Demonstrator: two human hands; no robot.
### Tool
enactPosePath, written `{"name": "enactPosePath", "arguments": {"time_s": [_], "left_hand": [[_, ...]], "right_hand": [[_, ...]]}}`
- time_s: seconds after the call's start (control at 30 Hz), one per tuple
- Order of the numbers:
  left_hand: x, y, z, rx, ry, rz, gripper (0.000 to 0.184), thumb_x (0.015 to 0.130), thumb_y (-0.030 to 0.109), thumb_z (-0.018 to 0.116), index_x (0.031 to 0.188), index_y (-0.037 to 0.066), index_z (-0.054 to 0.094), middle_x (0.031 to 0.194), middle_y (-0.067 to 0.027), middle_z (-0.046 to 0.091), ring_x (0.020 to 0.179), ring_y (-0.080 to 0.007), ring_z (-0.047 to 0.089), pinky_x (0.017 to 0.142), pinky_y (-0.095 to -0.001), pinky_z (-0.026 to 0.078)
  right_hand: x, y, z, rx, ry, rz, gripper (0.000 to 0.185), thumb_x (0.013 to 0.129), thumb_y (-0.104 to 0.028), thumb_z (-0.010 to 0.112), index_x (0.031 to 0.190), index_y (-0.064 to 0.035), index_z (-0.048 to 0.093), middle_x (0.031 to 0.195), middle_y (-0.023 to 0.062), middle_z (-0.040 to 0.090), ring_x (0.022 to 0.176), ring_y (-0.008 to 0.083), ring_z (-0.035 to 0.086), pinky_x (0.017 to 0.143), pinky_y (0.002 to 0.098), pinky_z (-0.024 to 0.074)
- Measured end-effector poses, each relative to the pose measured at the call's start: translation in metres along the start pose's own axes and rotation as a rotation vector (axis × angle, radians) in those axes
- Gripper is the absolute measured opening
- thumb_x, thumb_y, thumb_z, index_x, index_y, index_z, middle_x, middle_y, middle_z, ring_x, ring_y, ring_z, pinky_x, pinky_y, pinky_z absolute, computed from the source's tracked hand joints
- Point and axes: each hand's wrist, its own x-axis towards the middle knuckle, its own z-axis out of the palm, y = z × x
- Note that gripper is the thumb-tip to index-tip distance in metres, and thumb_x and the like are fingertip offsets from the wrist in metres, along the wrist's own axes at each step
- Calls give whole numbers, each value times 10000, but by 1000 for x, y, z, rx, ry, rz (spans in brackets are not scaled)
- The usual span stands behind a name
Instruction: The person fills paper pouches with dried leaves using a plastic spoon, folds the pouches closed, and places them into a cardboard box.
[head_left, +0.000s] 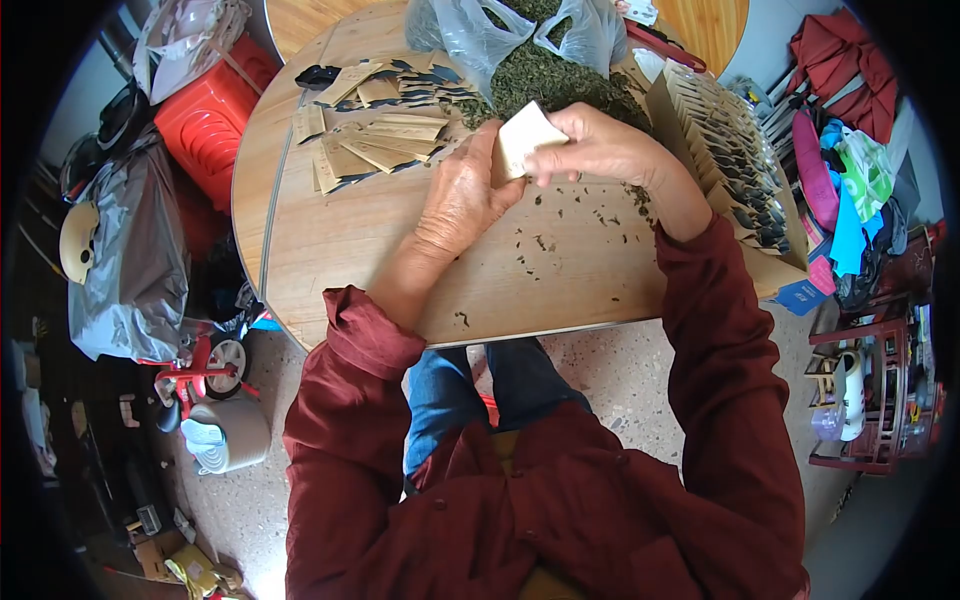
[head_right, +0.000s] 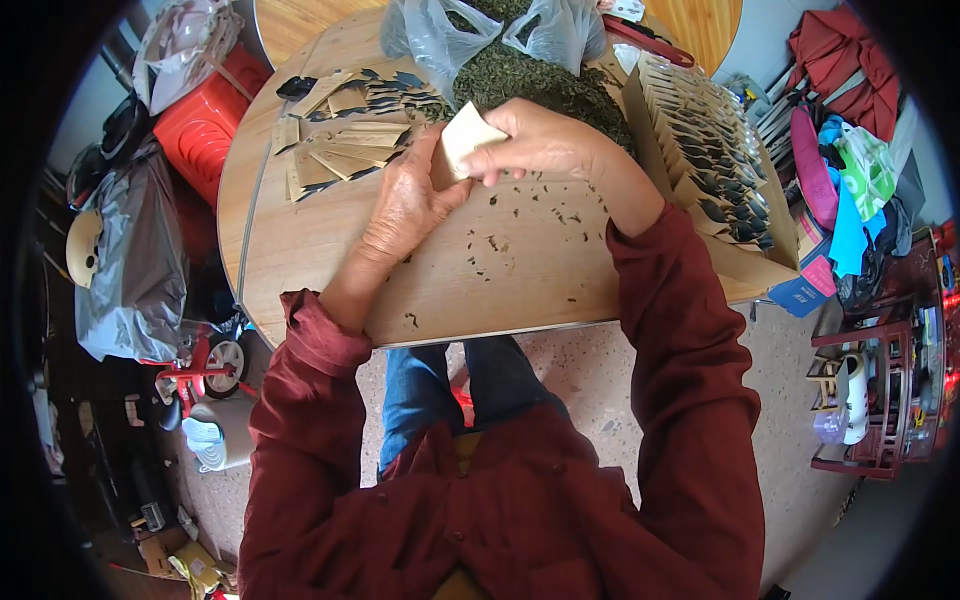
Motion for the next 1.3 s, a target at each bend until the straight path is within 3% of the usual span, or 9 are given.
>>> {"name": "enactPosePath", "arguments": {"time_s": [0.07,0.23,0.33,0.5,0.57,0.63,0.7,0.97,1.3], "left_hand": [[-1,1,0,-15,-64,0,639,701,134,727,1253,-10,440,988,-273,621,936,-419,616,807,-438,508],[-1,5,1,2,-122,-64,640,703,150,723,1253,-10,439,1005,-266,619,947,-418,611,813,-436,507],[-4,0,5,49,-127,-88,648,701,161,732,1253,-9,438,1019,-262,613,946,-411,609,808,-437,507],[-2,1,5,40,-105,-108,647,707,159,740,1254,-8,437,1034,-251,607,939,-398,611,787,-438,512],[-2,-2,6,99,11,22,632,710,163,766,1246,1,472,845,-172,654,769,-302,657,702,-369,532],[-2,-1,5,60,-45,-36,620,706,157,761,1234,2,476,931,-204,636,840,-343,641,737,-399,524],[-1,2,2,24,-100,-89,608,701,151,756,1223,2,480,1016,-236,619,912,-383,625,773,-429,516],[-1,-1,7,-97,-146,-142,563,657,134,786,1155,12,552,856,-173,655,725,-302,661,667,-378,533],[0,3,3,-170,-157,-114,536,646,104,798,1116,2,562,818,-156,642,685,-258,647,642,-355,520]], "right_hand": [[0,5,-6,-60,-88,43,226,827,-223,670,912,-14,675,767,8,650,693,67,563,595,241,448],[7,27,-4,-350,-16,-177,223,815,-142,656,904,63,640,744,56,654,655,119,577,622,279,474],[8,4,0,-291,-48,-14,201,821,-131,649,862,65,634,722,93,650,624,135,584,602,280,472],[12,2,9,-235,29,-53,207,833,-132,619,801,72,619,717,116,654,627,155,614,603,296,489],[11,-6,9,-213,33,-38,201,831,-127,607,791,70,618,715,119,655,633,163,624,606,304,496],[9,-13,6,-427,-147,-88,178,818,-114,582,789,57,623,716,119,655,650,179,638,623,315,508],[11,-9,2,-371,-159,-61,173,810,-111,574,791,54,624,712,118,654,650,187,639,626,318,507],[10,-5,2,-322,-198,-72,186,807,-112,540,783,51,625,696,113,651,652,198,646,630,322,508],[5,2,17,-459,-58,-151,187,790,-133,590,723,41,600,642,115,624,601,245,626,594,347,480]]}}
